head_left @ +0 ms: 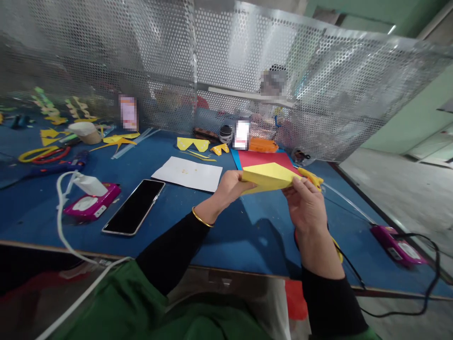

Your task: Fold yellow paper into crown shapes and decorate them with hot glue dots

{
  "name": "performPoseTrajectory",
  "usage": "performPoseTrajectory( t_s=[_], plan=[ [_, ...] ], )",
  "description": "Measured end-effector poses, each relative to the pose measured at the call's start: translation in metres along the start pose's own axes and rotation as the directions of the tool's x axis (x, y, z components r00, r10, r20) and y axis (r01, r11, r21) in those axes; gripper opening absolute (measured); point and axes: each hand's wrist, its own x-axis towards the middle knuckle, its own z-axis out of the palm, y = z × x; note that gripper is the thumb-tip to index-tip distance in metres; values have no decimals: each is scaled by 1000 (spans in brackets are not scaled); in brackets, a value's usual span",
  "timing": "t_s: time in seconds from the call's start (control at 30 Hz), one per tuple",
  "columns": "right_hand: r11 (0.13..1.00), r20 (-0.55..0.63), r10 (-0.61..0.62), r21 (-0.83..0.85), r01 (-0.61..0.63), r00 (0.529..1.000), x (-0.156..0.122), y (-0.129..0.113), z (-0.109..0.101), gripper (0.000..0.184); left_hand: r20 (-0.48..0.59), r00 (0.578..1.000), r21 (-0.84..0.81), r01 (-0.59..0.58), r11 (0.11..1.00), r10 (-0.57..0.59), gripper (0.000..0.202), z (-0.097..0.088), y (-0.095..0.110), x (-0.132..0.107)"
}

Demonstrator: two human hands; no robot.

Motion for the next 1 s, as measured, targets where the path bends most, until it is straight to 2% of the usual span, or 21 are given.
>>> performPoseTrajectory(
  t_s=[0.07,0.17,0.2,0.27,0.33,0.4,0.47,0.53,0.6,0.7,0.8,0.9,1.0],
  plan=[
    [999,-17,-46,16,46,999,-10,-3,-2,28,1,989,139,-149,979,151,30,-9,7,-7],
    [997,0,-79,-1,79,997,-32,-3,-9,22,63,940,350,-335,875,335,24,-26,13,-31],
    [995,47,-91,-39,93,995,-41,-2,-13,19,61,920,386,-380,841,388,22,-33,13,-42],
    [976,208,-103,-166,139,973,-61,1,-24,11,145,890,474,-447,759,433,18,-45,10,-66],
    [929,376,-74,-310,201,924,-81,5,-36,6,273,863,578,-500,645,425,19,-56,5,-89],
    [868,482,-24,-424,257,876,-98,8,-48,6,376,870,659,-492,568,317,28,-65,-1,-110],
    [787,552,8,-518,335,834,-111,11,-59,8,431,886,720,-450,528,168,36,-70,-4,-128],
    [680,605,29,-595,428,796,-119,11,-66,9,436,895,745,-416,521,91,37,-70,-7,-142],
    [575,637,34,-643,506,770,-125,10,-70,8,417,901,731,-408,546,115,29,-65,-9,-152],
    [470,674,1,-652,594,739,-132,8,-72,8,412,897,720,-427,548,157,19,-53,-13,-158],
    [363,720,-61,-628,688,691,-138,5,-71,16,406,893,751,-446,487,193,9,-43,-16,-159],
    [232,750,-150,-607,760,645,-145,4,-70,24,424,870,772,-492,403,250,10,-37,-17,-159],
    [195,736,-175,-625,756,654,-152,4,-66,23,463,834,773,-546,323,301,12,-36,-18,-162]
  ],
)
